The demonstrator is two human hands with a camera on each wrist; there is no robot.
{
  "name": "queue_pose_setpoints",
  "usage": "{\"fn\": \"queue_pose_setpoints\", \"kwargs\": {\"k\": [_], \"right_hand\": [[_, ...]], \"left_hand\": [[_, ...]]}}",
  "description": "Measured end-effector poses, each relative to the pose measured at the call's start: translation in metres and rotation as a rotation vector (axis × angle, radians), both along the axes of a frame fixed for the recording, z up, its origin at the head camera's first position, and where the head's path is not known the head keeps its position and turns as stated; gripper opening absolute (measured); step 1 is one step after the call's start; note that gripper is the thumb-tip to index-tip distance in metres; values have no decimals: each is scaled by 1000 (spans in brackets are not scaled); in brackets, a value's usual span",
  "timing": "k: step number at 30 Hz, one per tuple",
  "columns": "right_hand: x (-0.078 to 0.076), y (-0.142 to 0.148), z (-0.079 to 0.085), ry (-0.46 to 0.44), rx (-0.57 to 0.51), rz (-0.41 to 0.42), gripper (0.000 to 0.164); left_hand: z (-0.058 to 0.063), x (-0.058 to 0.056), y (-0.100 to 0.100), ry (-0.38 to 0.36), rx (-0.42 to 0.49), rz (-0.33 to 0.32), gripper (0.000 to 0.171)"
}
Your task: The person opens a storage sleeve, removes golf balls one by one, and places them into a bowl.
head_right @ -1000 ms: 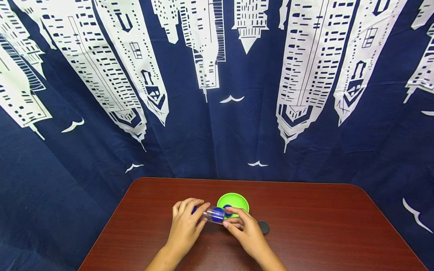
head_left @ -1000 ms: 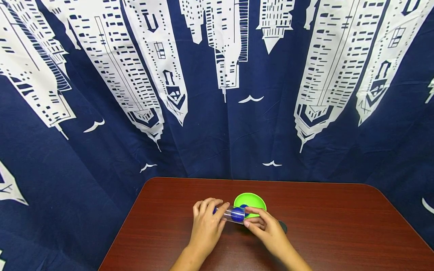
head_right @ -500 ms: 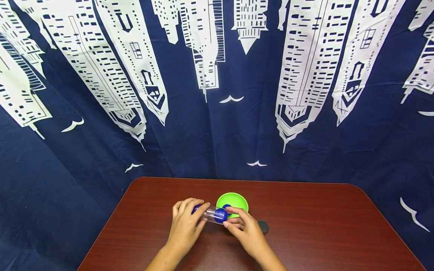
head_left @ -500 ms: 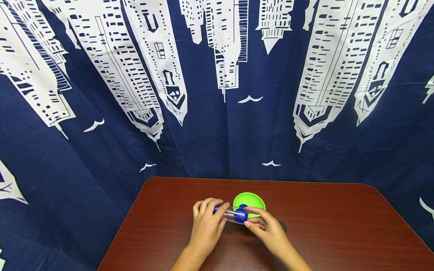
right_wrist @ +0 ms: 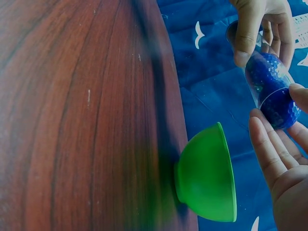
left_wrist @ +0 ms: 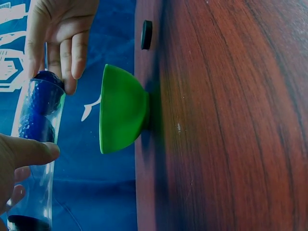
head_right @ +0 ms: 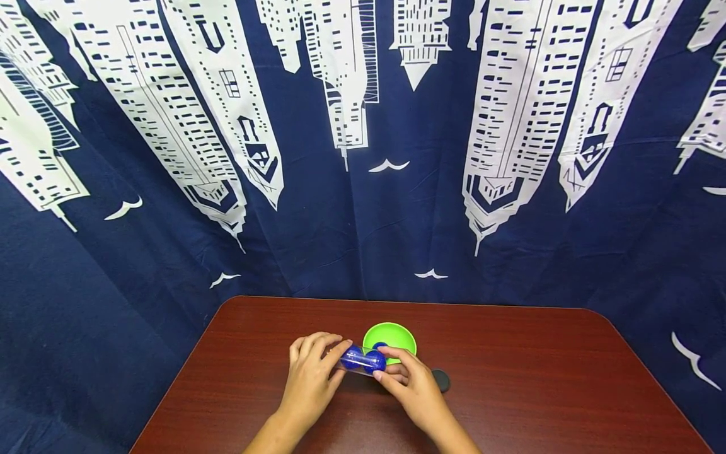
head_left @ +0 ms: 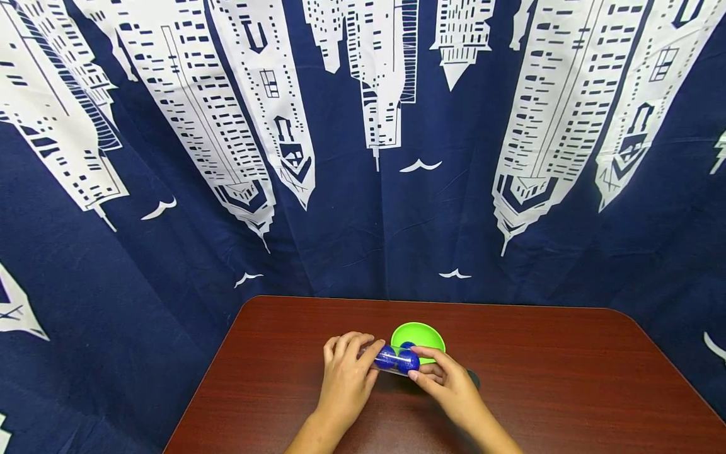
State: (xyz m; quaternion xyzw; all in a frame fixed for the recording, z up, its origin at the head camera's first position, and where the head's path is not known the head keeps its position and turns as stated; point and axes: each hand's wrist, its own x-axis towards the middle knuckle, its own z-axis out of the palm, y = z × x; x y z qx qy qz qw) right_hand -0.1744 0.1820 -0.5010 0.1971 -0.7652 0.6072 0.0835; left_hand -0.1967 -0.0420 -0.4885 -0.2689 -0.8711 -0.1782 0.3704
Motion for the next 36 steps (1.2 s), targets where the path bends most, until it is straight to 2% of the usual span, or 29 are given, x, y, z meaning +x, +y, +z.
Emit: {"fn": "queue_pose_setpoints", "kwargs": {"k": [7, 20, 31, 36], "right_hand": [[0, 1, 1, -5, 0, -4, 39], [0, 2, 0, 24, -5, -17, 36], [0, 2, 1, 33, -14, -24, 38], [1, 2, 4, 24, -7, -24, 39]], "left_hand": [[0, 1, 0, -18, 5, -1, 55], [-4, 0, 1, -3, 21, 6, 53], [-9, 1, 1, -47, 10, 39, 55], [-10, 1, 0, -44, 14, 41, 58]]}}
